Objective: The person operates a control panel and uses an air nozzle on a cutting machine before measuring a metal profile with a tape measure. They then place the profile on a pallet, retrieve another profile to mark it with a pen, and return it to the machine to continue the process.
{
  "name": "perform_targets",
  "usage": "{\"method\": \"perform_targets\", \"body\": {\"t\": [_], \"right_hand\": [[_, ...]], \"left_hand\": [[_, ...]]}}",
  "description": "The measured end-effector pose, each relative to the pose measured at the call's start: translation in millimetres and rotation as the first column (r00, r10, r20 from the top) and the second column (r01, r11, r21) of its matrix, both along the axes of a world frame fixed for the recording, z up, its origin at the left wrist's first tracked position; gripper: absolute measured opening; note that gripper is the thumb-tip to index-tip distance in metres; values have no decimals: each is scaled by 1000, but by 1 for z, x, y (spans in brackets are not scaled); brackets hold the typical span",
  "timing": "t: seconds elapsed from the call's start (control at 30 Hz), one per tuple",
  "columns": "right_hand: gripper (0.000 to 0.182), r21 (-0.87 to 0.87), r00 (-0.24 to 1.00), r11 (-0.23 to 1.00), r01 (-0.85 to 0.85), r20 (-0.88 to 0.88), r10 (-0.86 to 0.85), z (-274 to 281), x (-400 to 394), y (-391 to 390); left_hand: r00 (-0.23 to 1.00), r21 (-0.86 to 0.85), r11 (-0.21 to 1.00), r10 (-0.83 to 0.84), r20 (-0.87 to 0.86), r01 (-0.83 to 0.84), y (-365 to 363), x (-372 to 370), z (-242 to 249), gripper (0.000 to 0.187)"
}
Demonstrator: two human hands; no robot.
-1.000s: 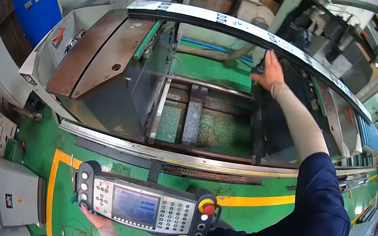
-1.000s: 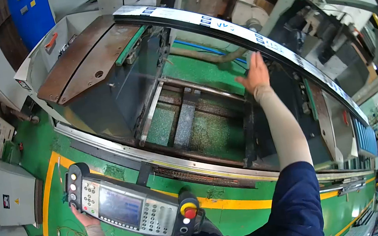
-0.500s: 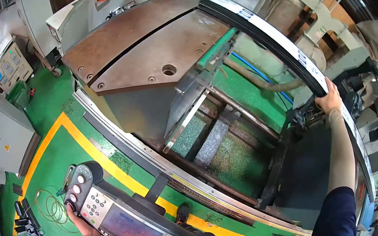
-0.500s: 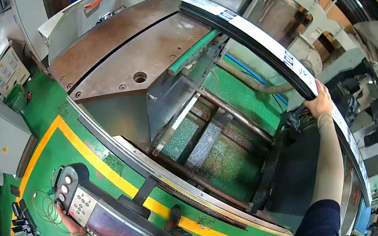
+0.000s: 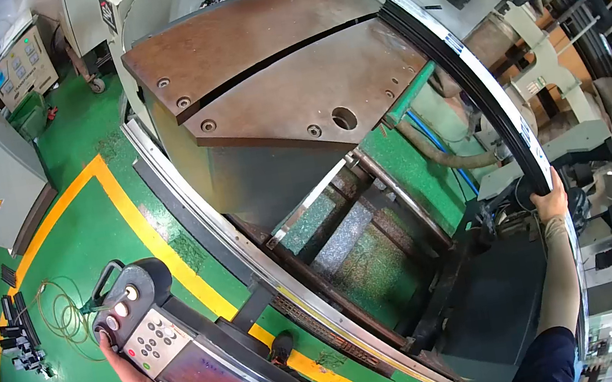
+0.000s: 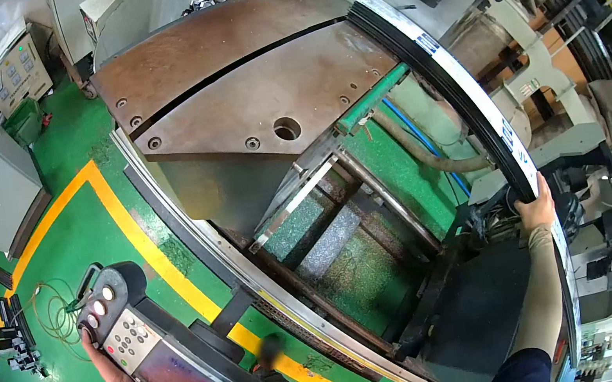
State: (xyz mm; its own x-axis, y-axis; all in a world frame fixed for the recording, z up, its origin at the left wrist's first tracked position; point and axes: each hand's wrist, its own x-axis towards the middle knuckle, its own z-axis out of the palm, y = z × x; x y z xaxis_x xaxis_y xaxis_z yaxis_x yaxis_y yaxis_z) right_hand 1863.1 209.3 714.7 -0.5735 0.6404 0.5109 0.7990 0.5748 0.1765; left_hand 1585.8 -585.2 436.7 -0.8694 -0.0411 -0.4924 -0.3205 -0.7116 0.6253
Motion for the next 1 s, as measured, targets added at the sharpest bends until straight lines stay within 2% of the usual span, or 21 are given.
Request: {"method": "perform_targets", "body": {"t": [0.07,0.17,0.27,0.4,0.53,0.57,0.63,0.67,0.7,0.77,0.8,0.83,0.9,0.97,1.0], "right_hand": [[87,-77,999,996,53,-11,-54,10,-10,-20],[87,20,998,999,45,-43,-44,-2,-9,-16],[86,-98,996,992,74,-46,-79,12,-17,-33],[82,20,999,1000,11,-42,-10,-2,-5,-12],[79,-45,997,996,75,-4,-76,12,-13,-29],[82,-80,995,992,95,-34,-98,12,-12,-26],[87,75,971,971,226,58,-230,8,-13,-29],[105,27,931,938,345,118,-345,13,-16,-35],[110,55,900,909,413,127,-416,14,-21,-44],[121,124,822,832,541,129,-554,19,-36,-64],[130,124,813,823,555,130,-568,19,-36,-63],[126,182,841,836,518,72,-537,17,-37,-70],[123,191,835,819,541,-6,-550,24,-45,-94],[122,241,808,775,584,-86,-583,32,-38,-121],[123,198,763,736,647,-160,-627,39,-35,-139]], "left_hand": [[1000,15,1000,-12,-4,12,1,-2,-1,53],[1000,22,1000,-12,-2,12,-2,0,-3,52],[1000,16,1000,-18,-17,18,0,-1,-2,53],[1000,27,1000,2,-19,-2,-3,-1,-9,54],[999,48,998,-30,-28,31,-3,1,-5,51],[999,24,999,-39,-4,39,-4,1,-3,51],[999,-5,999,-37,2,37,-18,-1,-22,52],[999,-23,999,-33,19,34,-12,1,-10,52],[999,-37,998,-45,-14,44,-11,2,-10,53],[994,-14,994,-106,23,106,-2,3,12,55],[984,96,980,-176,29,172,-8,2,5,58],[983,112,978,-183,31,178,-8,2,7,60],[978,193,961,-208,27,198,-6,1,17,62],[976,97,972,-216,0,215,-14,-3,12,64],[977,115,971,-213,18,209,-18,-3,13,65]]}}
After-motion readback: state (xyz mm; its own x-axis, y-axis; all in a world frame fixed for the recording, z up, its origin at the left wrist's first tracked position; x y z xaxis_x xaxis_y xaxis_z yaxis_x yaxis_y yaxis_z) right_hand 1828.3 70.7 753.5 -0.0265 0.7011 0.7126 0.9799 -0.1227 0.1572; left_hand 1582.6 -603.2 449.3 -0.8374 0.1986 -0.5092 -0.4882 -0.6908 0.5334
